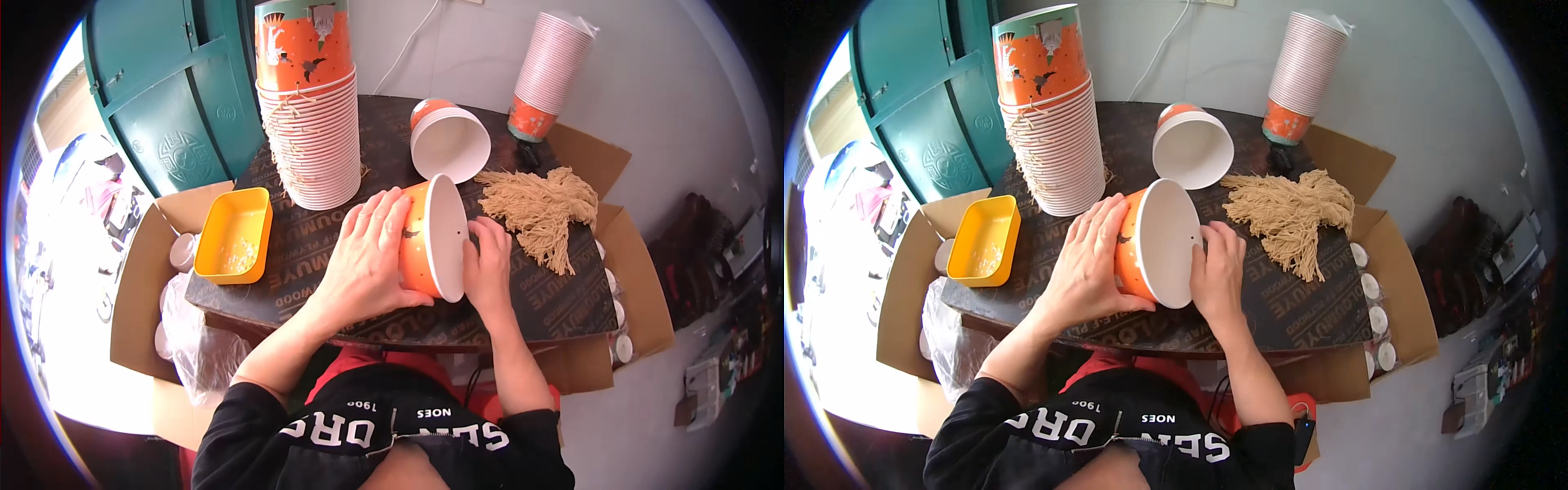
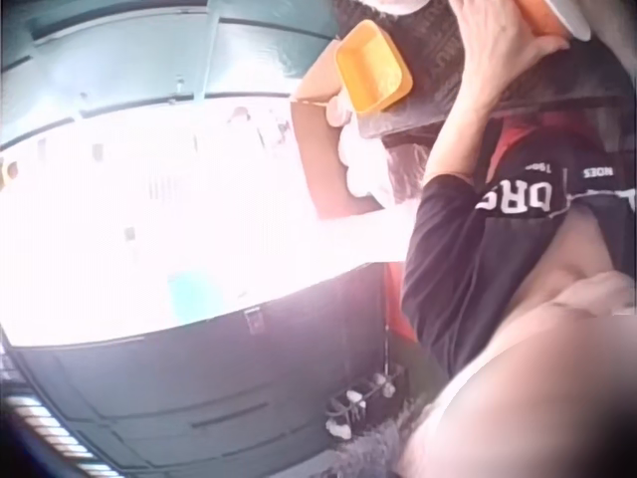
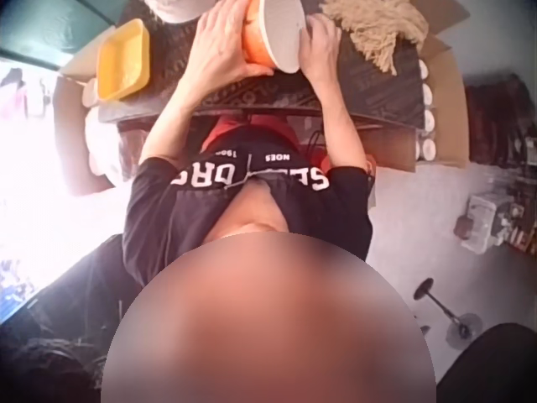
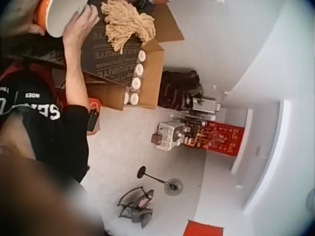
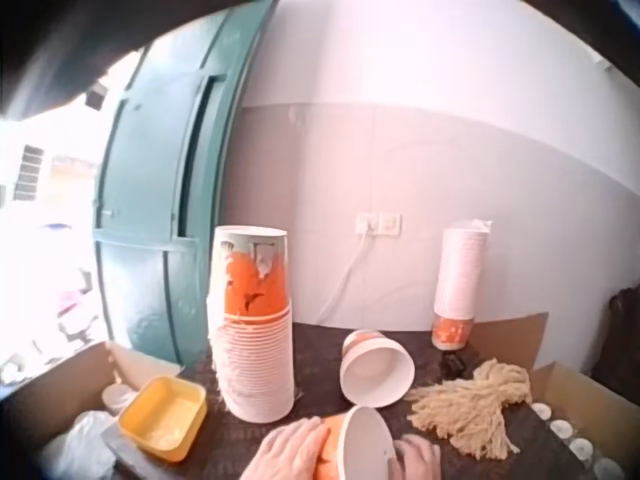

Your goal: The recorder is poking holes into paper cups and threading a thin string through them, likely for packaging or decorative purposes.

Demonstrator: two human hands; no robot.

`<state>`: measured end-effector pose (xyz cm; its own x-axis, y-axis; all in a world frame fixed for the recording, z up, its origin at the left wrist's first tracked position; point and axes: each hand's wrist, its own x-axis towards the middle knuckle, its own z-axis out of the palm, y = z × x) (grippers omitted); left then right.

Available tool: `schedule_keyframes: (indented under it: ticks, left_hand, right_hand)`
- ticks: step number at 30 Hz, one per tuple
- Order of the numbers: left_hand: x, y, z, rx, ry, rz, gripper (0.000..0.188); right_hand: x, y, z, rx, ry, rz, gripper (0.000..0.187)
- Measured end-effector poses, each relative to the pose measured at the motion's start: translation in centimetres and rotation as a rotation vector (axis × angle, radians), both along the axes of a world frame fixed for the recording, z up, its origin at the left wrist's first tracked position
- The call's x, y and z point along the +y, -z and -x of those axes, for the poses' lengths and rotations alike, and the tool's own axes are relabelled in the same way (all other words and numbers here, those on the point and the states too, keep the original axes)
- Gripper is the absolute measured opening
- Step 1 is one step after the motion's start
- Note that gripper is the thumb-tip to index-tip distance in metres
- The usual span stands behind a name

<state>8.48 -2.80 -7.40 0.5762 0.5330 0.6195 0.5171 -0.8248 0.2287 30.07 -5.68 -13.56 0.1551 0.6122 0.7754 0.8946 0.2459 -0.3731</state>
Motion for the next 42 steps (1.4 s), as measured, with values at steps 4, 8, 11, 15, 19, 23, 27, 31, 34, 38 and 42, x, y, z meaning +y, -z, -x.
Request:
schedule_keyframes:
  ticks: [4,8,11,15,19,23,27,31,34,38,42]
  left_hand:
    - [-0.1,0.5,-0.9,-0.008,0.022,-0.046,0.126]
    - [-1.1,0.7,-2.0,0.005,0.035,-0.069,0.120]
    - [-1.5,1.0,-2.4,0.021,0.032,-0.072,0.118]
    - [-1.2,2.0,-2.3,-0.002,0.049,-0.087,0.106]
    - [-0.2,3.9,-1.5,-0.264,0.330,-0.024,0.067]
    - [-0.9,4.9,-1.6,-0.404,0.368,0.010,0.042]
    - [-1.6,5.6,-1.6,-0.496,0.330,0.076,0.036]
    - [-2.1,5.7,-1.3,-0.506,0.292,0.082,0.032]
    - [-2.2,5.8,-1.2,-0.483,0.252,-0.026,0.027]
    - [-2.3,5.8,-1.1,-0.480,0.238,-0.065,0.027]
    - [-2.2,5.9,-0.8,-0.473,0.238,-0.089,0.029]
  right_hand:
    - [-3.4,-2.1,2.1,0.910,-0.625,0.264,0.019]
    - [-5.7,-3.3,3.6,1.061,-0.872,0.280,0.029]
    - [-5.6,-1.9,3.9,1.139,-0.855,0.235,0.024]
    - [-5.5,0.1,4.5,1.225,-0.788,0.162,0.020]
    - [-5.5,0.9,5.4,1.315,-0.804,0.107,0.019]
    - [-5.2,1.3,6.3,1.336,-0.828,0.088,0.018]
    - [-5.1,1.8,7.1,1.328,-0.841,0.060,0.016]
    - [-5.2,1.8,8.1,1.145,-0.792,0.016,0.012]
    - [-5.2,2.1,8.4,1.031,-0.739,0.006,0.010]
    - [-5.3,2.1,8.6,0.953,-0.673,0.015,0.008]
    - [-5.2,2.1,8.8,0.766,-0.581,-0.029,0.010]
